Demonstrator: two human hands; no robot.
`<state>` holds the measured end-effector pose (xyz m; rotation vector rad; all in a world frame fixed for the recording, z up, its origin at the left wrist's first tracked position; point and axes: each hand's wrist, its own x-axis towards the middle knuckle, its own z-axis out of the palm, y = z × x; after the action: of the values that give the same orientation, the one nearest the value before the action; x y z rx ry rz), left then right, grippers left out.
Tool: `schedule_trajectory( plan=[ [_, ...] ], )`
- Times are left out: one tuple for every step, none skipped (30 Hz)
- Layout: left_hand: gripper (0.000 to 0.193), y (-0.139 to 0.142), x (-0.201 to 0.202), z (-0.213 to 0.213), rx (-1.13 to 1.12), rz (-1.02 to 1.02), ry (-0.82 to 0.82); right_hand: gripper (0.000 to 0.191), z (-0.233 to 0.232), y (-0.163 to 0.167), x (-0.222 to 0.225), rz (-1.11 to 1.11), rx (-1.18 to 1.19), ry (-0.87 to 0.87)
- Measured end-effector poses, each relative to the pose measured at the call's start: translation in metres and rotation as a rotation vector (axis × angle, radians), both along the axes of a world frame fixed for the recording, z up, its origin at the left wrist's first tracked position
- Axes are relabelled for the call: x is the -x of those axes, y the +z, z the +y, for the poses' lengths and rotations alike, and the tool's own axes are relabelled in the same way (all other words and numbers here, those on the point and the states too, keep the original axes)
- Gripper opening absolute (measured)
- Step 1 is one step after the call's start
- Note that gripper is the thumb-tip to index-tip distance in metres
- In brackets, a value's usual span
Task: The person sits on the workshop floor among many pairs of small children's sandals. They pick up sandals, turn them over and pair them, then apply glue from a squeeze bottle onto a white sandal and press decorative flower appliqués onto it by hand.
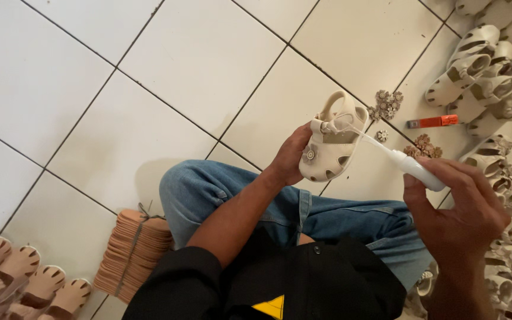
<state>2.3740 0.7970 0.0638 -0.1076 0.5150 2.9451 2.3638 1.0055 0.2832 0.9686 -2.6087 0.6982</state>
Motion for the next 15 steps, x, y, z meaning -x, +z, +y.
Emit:
schedule_trajectory(
  plan=[
    [0.043, 0.0008, -0.0002, -0.0003, 0.006, -0.007, -0.001, 0.024, -0.0002, 0.0007, -0.0001, -0.004, -0.002, 0.003],
    [0.043, 0.0015, -0.0002, -0.0006, 0.013, -0.012, -0.001, 0.024, -0.0001, 0.0013, 0.0000, 0.002, -0.011, 0.009],
    [0.043, 0.0022, -0.0004, -0.0009, 0.019, -0.018, -0.001, 0.024, -0.0003, 0.0017, 0.0005, 0.008, -0.021, 0.013],
    [0.044, 0.0027, -0.0006, -0.0013, 0.025, -0.007, -0.005, 0.024, -0.0003, 0.0020, 0.0011, 0.014, -0.031, 0.018],
    [0.044, 0.0031, -0.0008, -0.0016, 0.032, 0.004, -0.008, 0.024, -0.0005, 0.0020, 0.0022, 0.019, -0.042, 0.020],
    [0.044, 0.0033, -0.0011, -0.0019, 0.039, 0.014, -0.010, 0.024, -0.0009, 0.0018, 0.0032, 0.026, -0.048, 0.026],
    [0.044, 0.0034, -0.0012, -0.0020, 0.034, 0.005, -0.008, 0.024, -0.0011, 0.0016, 0.0042, 0.032, -0.053, 0.033],
    [0.044, 0.0033, -0.0011, -0.0018, 0.028, -0.003, -0.006, 0.024, -0.0013, 0.0012, 0.0053, 0.042, -0.054, 0.041],
    [0.044, 0.0031, -0.0012, -0.0016, 0.022, -0.012, -0.004, 0.024, -0.0012, 0.0011, 0.0056, 0.048, -0.064, 0.040],
    [0.043, 0.0028, -0.0009, -0.0012, 0.019, -0.005, -0.004, 0.024, -0.0011, 0.0009, 0.0058, 0.055, -0.073, 0.039],
    [0.043, 0.0024, -0.0005, -0.0009, 0.017, 0.002, -0.004, 0.024, -0.0006, 0.0012, 0.0054, 0.059, -0.091, 0.029],
    [0.042, 0.0020, -0.0002, -0.0006, 0.016, 0.007, -0.006, 0.024, -0.0002, 0.0011, 0.0050, 0.062, -0.100, 0.021],
    [0.043, 0.0017, 0.0001, -0.0003, 0.017, 0.014, -0.008, 0.024, 0.0004, 0.0013, 0.0043, 0.066, -0.109, 0.014],
    [0.043, 0.0014, 0.0004, -0.0002, 0.018, 0.020, -0.009, 0.024, 0.0008, 0.0011, 0.0039, 0.070, -0.111, 0.012],
    [0.043, 0.0014, 0.0008, -0.0001, 0.018, 0.028, -0.010, 0.024, 0.0014, 0.0013, 0.0035, 0.073, -0.113, 0.012]
  ],
)
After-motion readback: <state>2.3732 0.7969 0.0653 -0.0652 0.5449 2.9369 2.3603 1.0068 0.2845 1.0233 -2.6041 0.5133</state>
